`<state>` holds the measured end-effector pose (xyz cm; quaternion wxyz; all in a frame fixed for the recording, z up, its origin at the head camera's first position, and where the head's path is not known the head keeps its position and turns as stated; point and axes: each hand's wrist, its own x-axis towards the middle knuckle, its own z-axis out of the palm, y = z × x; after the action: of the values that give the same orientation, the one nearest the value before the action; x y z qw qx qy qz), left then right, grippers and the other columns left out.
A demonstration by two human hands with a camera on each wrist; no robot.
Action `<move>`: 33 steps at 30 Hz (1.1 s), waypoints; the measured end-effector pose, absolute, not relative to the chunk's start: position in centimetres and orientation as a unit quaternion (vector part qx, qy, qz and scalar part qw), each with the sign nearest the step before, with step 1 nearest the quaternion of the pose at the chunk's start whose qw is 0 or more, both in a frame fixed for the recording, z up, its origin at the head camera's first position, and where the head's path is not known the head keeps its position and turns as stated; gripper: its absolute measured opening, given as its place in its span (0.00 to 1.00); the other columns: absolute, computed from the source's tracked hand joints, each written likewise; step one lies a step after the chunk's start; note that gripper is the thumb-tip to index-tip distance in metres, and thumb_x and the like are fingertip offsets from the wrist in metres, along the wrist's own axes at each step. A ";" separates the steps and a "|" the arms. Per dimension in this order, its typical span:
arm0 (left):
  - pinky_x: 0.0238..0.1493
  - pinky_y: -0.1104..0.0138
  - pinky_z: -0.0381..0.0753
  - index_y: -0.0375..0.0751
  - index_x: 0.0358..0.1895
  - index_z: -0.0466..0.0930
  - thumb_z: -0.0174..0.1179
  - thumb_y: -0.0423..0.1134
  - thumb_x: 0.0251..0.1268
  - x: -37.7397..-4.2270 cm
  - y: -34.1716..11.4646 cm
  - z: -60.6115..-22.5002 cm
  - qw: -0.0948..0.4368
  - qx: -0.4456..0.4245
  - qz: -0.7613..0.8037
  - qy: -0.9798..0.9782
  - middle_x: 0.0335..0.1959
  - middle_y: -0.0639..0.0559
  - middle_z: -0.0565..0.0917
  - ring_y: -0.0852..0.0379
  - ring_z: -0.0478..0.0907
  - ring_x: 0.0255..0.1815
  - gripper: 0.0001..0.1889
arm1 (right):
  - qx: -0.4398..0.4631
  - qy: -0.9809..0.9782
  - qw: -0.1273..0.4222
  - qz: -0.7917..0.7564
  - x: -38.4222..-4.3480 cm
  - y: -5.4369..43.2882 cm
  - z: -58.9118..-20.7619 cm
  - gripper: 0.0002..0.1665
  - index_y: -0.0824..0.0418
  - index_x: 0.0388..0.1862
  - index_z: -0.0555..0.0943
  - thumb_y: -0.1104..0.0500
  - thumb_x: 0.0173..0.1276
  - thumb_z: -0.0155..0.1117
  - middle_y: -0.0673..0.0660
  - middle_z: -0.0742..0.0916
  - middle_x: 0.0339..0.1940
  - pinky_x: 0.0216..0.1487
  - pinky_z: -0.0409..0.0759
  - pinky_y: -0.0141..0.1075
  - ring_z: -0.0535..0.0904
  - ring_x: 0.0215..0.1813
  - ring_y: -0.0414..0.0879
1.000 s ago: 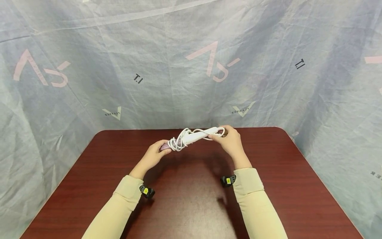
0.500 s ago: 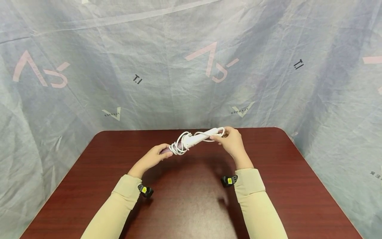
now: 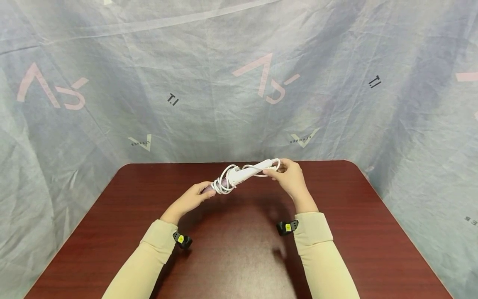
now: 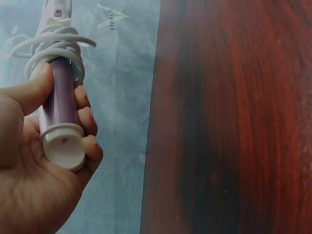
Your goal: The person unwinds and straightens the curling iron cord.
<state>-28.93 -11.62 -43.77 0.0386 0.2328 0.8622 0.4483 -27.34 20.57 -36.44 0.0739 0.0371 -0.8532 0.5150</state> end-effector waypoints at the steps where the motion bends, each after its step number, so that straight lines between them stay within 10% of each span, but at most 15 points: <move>1: 0.42 0.66 0.73 0.35 0.50 0.78 0.59 0.39 0.69 -28.9 -11.6 -43.7 0.032 0.230 0.447 0.864 0.35 0.49 0.79 0.58 0.72 0.36 0.12 | 0.035 -0.847 0.071 0.525 -27.3 20.6 -36.4 0.27 0.65 0.50 0.80 0.48 0.58 0.74 0.50 0.88 0.35 0.40 0.79 0.31 0.86 0.36 0.44; 10: 0.49 0.60 0.76 0.35 0.54 0.77 0.60 0.38 0.68 -28.4 -11.4 -43.8 -0.013 0.196 0.457 0.868 0.42 0.46 0.83 0.55 0.76 0.42 0.16 | -0.031 -0.692 -0.003 0.721 -26.9 20.0 -36.1 0.25 0.75 0.53 0.74 0.60 0.64 0.68 0.45 0.86 0.29 0.44 0.83 0.31 0.85 0.31 0.37; 19: 0.50 0.59 0.76 0.36 0.55 0.77 0.61 0.38 0.67 -28.4 -11.4 -44.1 -0.027 0.187 0.459 0.868 0.45 0.45 0.83 0.53 0.77 0.45 0.16 | -0.083 -0.618 -0.001 0.782 -26.2 19.4 -36.2 0.07 0.63 0.33 0.81 0.62 0.61 0.71 0.52 0.89 0.27 0.44 0.83 0.38 0.87 0.32 0.44; 33: 0.49 0.59 0.76 0.35 0.54 0.77 0.60 0.38 0.68 -28.3 -11.4 -44.4 -0.020 0.202 0.453 0.868 0.43 0.45 0.83 0.54 0.76 0.43 0.16 | -0.047 -0.582 -0.002 0.812 -25.8 19.5 -36.3 0.07 0.58 0.28 0.85 0.68 0.63 0.66 0.51 0.88 0.28 0.45 0.83 0.37 0.87 0.33 0.44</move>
<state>-28.34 -11.38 -44.36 -0.0197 0.2016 0.8683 0.4527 -25.79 19.54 -36.33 -0.0021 -0.0473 -0.5821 0.8118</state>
